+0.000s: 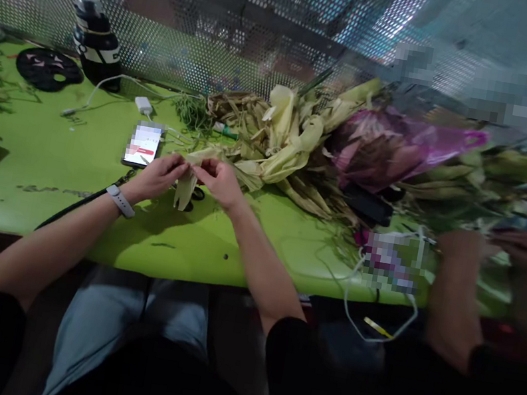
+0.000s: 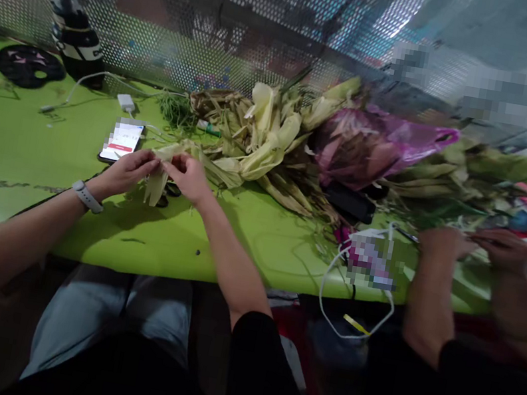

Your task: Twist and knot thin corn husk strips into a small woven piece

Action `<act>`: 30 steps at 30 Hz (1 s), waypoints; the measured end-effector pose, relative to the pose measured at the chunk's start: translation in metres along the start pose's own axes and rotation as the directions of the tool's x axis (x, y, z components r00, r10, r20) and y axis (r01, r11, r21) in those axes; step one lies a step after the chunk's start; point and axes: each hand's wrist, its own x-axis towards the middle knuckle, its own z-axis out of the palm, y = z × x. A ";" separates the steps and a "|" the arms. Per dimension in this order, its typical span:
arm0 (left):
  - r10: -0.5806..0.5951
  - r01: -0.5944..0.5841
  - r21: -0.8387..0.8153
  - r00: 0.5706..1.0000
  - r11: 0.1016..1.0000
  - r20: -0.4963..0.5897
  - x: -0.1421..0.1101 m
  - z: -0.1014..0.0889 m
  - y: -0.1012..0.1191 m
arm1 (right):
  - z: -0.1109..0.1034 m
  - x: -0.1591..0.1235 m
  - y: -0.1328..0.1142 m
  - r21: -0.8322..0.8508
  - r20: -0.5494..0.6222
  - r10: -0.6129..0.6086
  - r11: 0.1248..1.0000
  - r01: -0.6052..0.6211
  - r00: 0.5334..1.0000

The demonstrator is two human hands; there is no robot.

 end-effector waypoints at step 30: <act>0.128 -0.116 0.723 0.991 0.681 0.038 -0.005 0.001 0.018 | 0.009 -0.016 -0.015 -0.638 -0.047 -0.125 0.767 0.067 0.991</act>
